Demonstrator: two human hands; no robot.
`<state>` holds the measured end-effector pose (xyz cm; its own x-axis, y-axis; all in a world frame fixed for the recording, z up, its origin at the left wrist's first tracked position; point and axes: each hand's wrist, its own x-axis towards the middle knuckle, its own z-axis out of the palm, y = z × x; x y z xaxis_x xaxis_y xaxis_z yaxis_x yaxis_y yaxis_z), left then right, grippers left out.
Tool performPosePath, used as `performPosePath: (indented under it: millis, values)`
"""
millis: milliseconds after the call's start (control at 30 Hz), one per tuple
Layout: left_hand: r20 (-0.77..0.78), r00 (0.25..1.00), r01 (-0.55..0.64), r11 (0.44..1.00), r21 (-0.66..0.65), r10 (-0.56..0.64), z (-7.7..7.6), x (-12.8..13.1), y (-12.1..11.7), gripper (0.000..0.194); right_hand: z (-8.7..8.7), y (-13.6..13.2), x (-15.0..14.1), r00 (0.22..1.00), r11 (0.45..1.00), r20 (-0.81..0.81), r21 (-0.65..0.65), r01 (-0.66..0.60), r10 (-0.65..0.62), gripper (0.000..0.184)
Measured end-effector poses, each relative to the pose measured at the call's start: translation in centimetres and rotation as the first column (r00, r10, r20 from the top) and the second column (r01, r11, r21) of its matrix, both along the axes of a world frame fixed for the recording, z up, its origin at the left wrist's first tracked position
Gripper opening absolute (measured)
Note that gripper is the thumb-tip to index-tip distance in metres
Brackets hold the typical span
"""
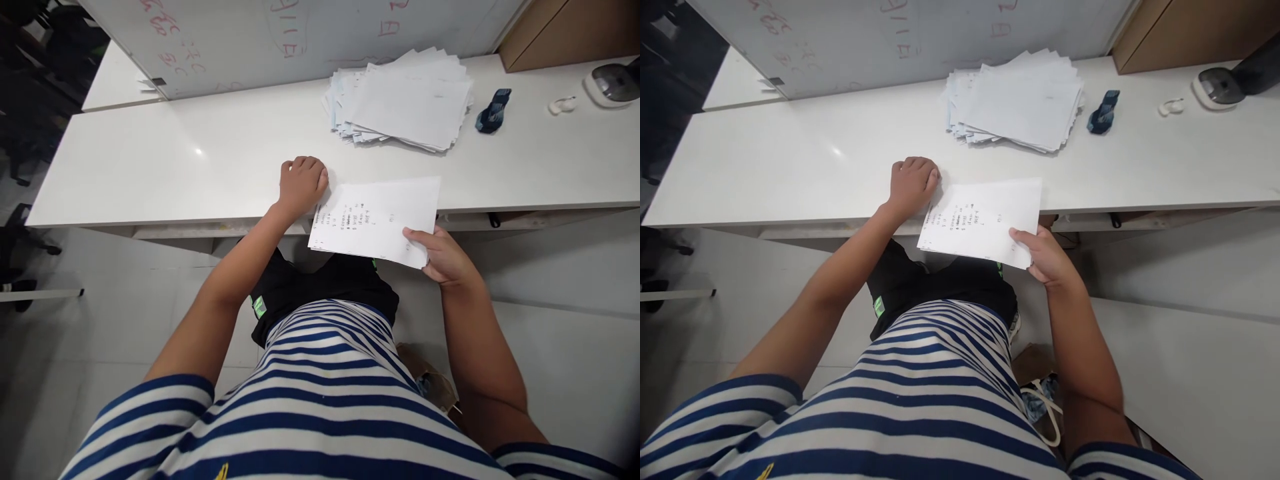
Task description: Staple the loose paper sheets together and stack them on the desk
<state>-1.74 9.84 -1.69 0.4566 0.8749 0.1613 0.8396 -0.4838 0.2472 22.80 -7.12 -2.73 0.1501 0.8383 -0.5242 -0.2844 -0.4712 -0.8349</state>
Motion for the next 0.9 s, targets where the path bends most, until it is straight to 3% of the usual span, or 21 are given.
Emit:
performPosePath:
  millis: [267, 333, 400, 467, 533, 600, 633, 700, 800, 900]
  values:
    - [0.024, 0.999, -0.029, 0.996, -0.079, 0.031, 1.0, -0.2, 0.1, 0.043, 0.5, -0.2, -0.3, 0.997, 0.998, -0.034, -0.016, 0.068, -0.068, 0.036]
    - [0.085, 0.995, -0.038, 0.991, -0.126, 0.049, 1.1, -0.3, 0.3, 0.041, 0.7, -0.7, 0.2, 0.995, 0.995, 0.006, -0.018, 0.102, -0.102, 0.036]
    - [0.252, 0.963, -0.045, 0.977, -0.210, 0.099, 1.4, -0.3, 0.5, 0.043, 1.1, -1.5, 0.9, 0.990, 0.992, 0.061, 0.009, 0.128, -0.128, 0.035]
    - [0.506, 0.838, -0.064, 0.957, -0.284, 0.206, 1.8, -0.5, 0.6, 0.052, 1.8, -2.5, 1.6, 0.985, 0.989, 0.109, 0.066, 0.129, -0.136, 0.034]
    - [0.717, 0.626, -0.110, 0.945, -0.308, 0.307, 2.3, -1.0, 0.7, 0.060, 2.7, -3.6, 2.2, 0.979, 0.983, 0.139, 0.128, 0.133, -0.151, 0.035]
    - [0.814, 0.468, -0.182, 0.938, -0.293, 0.345, 2.7, -2.0, 0.6, 0.065, 3.6, -4.5, 2.3, 0.972, 0.975, 0.157, 0.162, 0.150, -0.175, 0.036]
    - [0.822, 0.448, -0.216, 0.935, -0.282, 0.351, 2.8, -2.7, 0.6, 0.066, 4.0, -4.7, 2.3, 0.969, 0.973, 0.163, 0.170, 0.156, -0.184, 0.037]
    - [0.750, 0.543, -0.277, 0.923, -0.267, 0.379, 2.7, -4.3, 0.7, 0.064, 4.3, -4.9, 2.1, 0.966, 0.968, 0.167, 0.185, 0.168, -0.199, 0.037]
    - [0.395, 0.785, -0.405, 0.878, -0.257, 0.478, 1.8, -7.1, 0.9, 0.055, 3.7, -4.1, 1.4, 0.943, 0.941, 0.162, 0.228, 0.251, -0.291, 0.035]
    - [0.053, 0.838, -0.523, 0.828, -0.202, 0.543, 0.3, -9.4, 0.9, 0.054, 3.0, -2.0, 0.6, 0.895, 0.906, 0.209, 0.253, 0.339, -0.393, 0.034]
